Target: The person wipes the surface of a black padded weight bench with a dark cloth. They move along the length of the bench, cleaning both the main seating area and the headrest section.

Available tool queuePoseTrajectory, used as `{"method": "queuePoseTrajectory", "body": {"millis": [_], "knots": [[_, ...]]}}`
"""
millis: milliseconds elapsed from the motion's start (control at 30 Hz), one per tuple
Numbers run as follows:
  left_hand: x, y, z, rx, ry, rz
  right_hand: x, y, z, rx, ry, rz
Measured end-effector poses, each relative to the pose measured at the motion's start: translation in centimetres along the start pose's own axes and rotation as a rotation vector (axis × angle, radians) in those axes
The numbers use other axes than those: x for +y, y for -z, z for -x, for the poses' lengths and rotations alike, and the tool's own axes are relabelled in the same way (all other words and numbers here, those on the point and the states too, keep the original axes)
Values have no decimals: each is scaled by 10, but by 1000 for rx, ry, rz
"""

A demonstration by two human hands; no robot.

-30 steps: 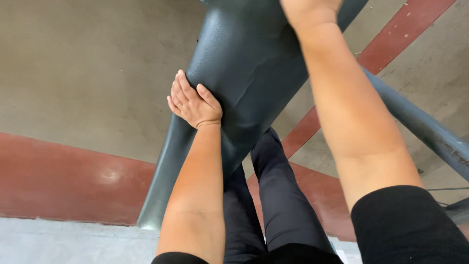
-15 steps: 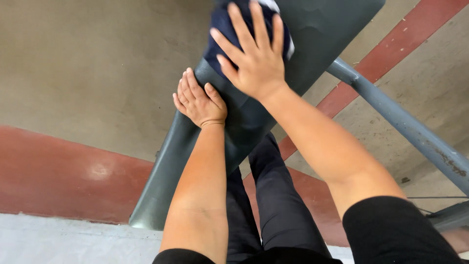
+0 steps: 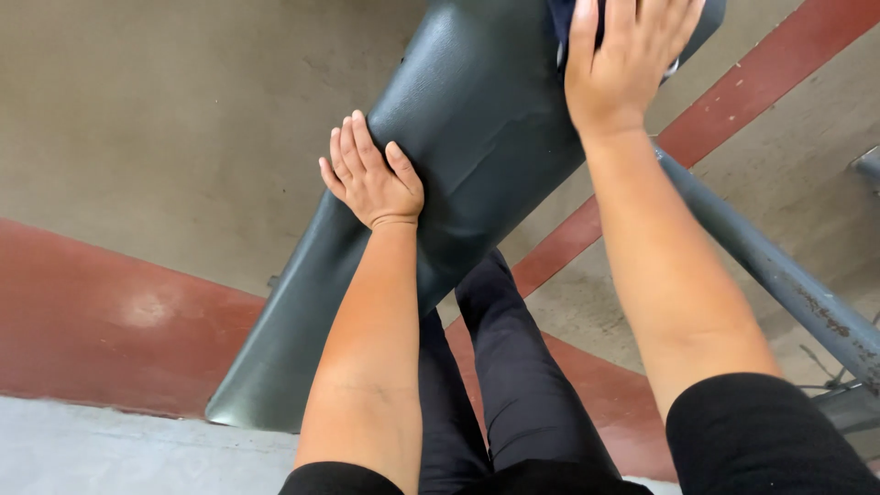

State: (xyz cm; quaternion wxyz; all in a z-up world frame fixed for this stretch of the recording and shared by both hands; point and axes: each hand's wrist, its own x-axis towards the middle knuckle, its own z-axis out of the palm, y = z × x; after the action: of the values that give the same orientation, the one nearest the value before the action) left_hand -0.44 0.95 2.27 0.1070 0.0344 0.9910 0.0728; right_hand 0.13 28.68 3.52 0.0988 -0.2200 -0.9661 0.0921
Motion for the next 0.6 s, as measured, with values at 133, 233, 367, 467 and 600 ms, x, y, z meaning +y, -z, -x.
{"method": "queuePoseTrajectory", "body": {"millis": [133,233,367,467,600], "knots": [[-2,-3,-1,-5,-4,7,-27,-1,59,-224,-143,179],[-3,-5,1,-15,2,5,-73,4,92,-350,131,156],[-6,-14,0,-10,-19,-35,-101,16,128,-314,336,77],[-9,-14,3,27,-13,-39,-89,15,152,-287,405,68],[-27,-1,16,-15,-86,81,-57,8,150,-286,288,37]]}}
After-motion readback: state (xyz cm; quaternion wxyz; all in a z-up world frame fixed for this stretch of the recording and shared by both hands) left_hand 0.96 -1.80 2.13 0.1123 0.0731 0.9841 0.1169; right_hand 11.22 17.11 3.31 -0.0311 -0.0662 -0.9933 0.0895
